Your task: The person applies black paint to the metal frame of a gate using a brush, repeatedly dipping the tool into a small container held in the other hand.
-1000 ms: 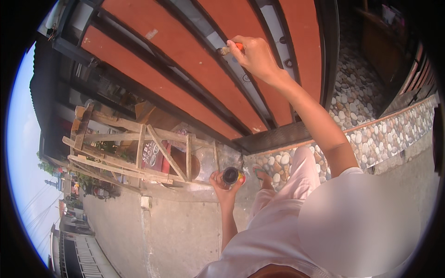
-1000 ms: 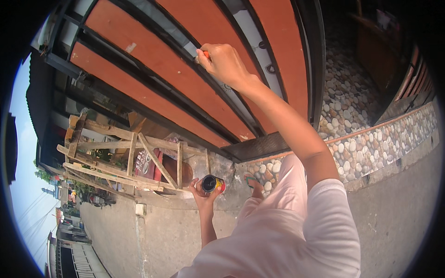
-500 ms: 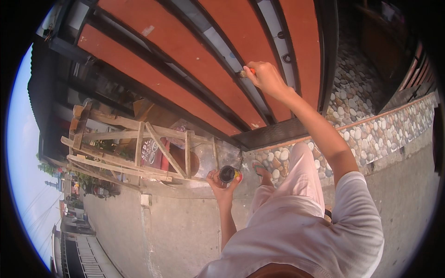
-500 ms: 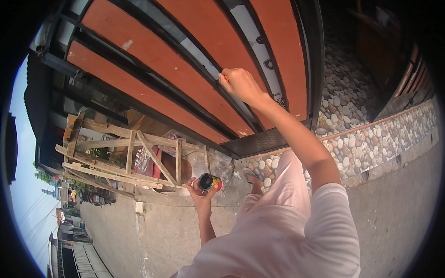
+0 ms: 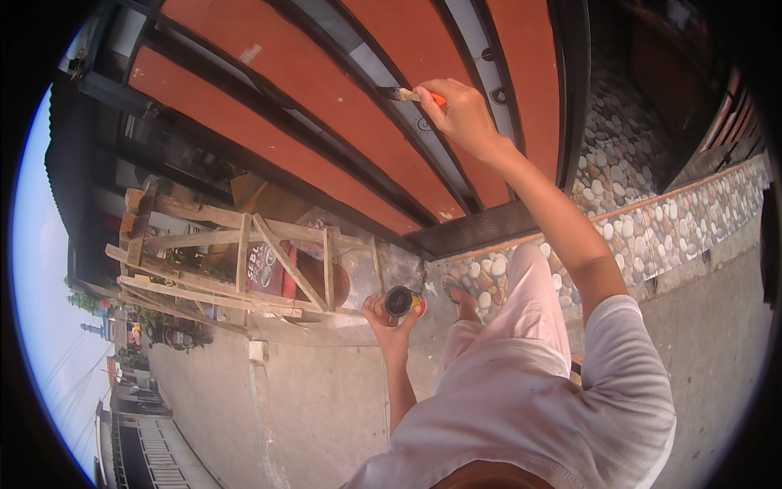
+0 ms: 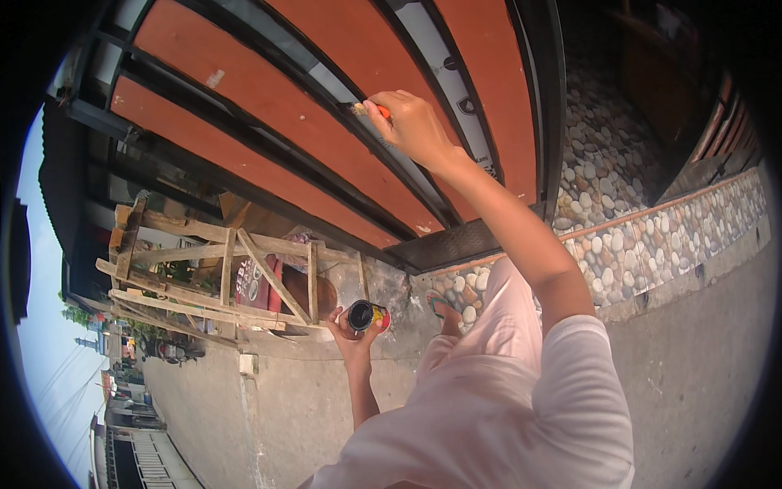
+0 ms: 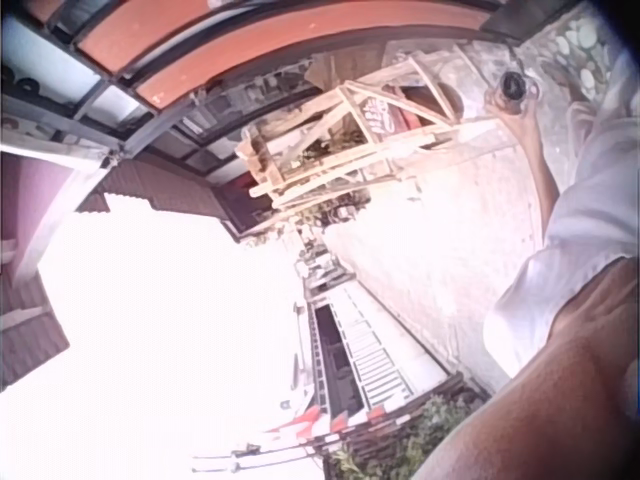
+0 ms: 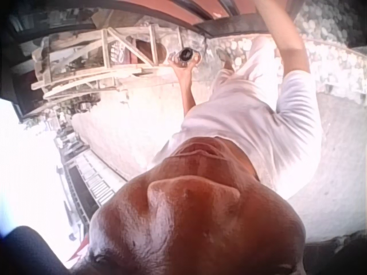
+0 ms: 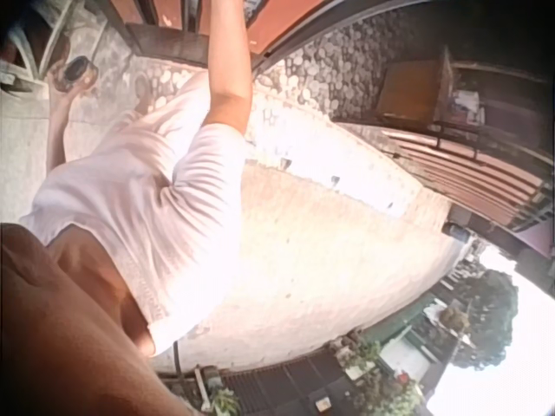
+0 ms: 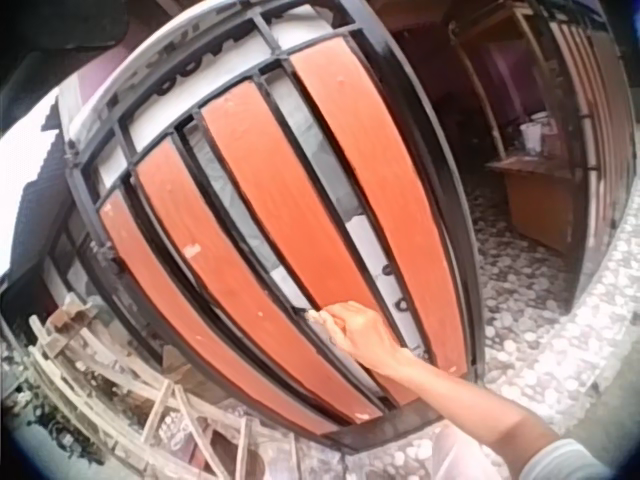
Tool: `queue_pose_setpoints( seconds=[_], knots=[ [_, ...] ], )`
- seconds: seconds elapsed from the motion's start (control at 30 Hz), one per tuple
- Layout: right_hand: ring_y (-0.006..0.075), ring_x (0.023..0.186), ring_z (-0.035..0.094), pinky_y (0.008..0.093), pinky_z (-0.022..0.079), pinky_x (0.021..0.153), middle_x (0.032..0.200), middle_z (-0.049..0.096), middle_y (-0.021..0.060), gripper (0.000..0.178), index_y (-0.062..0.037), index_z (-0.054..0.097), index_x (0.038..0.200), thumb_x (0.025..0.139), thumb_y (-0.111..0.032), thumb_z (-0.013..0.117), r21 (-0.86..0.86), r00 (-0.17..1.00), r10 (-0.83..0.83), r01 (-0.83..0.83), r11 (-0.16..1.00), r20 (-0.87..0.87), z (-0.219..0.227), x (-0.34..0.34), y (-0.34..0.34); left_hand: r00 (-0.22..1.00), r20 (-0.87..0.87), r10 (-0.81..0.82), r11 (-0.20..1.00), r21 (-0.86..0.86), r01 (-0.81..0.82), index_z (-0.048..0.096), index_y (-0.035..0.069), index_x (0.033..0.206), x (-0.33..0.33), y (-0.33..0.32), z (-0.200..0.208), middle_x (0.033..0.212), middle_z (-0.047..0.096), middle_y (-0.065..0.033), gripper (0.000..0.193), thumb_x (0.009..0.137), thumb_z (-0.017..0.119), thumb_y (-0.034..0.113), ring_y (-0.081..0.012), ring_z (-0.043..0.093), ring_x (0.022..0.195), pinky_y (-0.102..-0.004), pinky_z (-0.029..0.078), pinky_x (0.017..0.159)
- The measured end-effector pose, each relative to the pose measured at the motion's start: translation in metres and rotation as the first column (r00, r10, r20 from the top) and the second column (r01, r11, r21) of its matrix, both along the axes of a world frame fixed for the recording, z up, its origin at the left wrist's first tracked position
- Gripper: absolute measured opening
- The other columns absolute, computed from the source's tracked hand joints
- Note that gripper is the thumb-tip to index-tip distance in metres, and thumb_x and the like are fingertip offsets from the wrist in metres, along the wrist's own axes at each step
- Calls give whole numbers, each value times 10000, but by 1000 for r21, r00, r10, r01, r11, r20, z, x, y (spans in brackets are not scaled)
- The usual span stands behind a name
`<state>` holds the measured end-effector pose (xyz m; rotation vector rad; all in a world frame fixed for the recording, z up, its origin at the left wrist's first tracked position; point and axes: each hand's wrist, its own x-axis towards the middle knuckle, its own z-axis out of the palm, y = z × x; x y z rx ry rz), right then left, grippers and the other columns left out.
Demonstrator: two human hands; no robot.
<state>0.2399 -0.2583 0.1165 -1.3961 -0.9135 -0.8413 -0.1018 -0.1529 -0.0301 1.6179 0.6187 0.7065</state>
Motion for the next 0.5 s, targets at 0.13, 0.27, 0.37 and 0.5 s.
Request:
queue_pose_setpoints(
  seconds=[0.13, 0.27, 0.37, 0.5],
  knots=[
    [304, 643, 619, 406, 494, 615, 673, 626, 175, 244, 30, 628, 770, 926, -156, 601, -304, 997, -14, -9, 952, -74, -44, 7, 0, 999, 31, -21, 999, -24, 21, 268, 88, 1310, 2, -1, 1, 1182, 527, -91, 817, 718, 825, 15, -189, 560, 1087, -308, 504, 873],
    [318, 611, 629, 409, 496, 594, 632, 617, 179, 278, 27, 616, 734, 935, -162, 589, -298, 991, 14, -55, 953, -137, -53, 5, 1, 999, 21, -24, 1000, -19, 24, 265, 83, 1313, 3, 0, -1, 1180, 528, -93, 821, 717, 824, 10, -192, 559, 1090, -310, 502, 882],
    [296, 520, 594, 389, 472, 542, 594, 601, 169, 260, 30, 651, 778, 940, -163, 585, -207, 968, 85, -136, 969, -236, -25, -3, 0, 1000, 20, -3, 1000, -18, 3, 265, 83, 1315, 1, -1, 0, 1178, 529, -95, 822, 716, 824, 10, -191, 557, 1093, -312, 502, 879],
    [238, 429, 503, 347, 402, 476, 546, 572, 151, 240, 28, 686, 860, 942, -173, 584, -57, 970, 72, -88, 994, -233, 9, -8, -4, 1000, 7, 7, 1000, -10, -7, 267, 81, 1318, 1, 0, -3, 1178, 527, -96, 824, 716, 825, 12, -191, 555, 1096, -315, 501, 877]
  ],
)
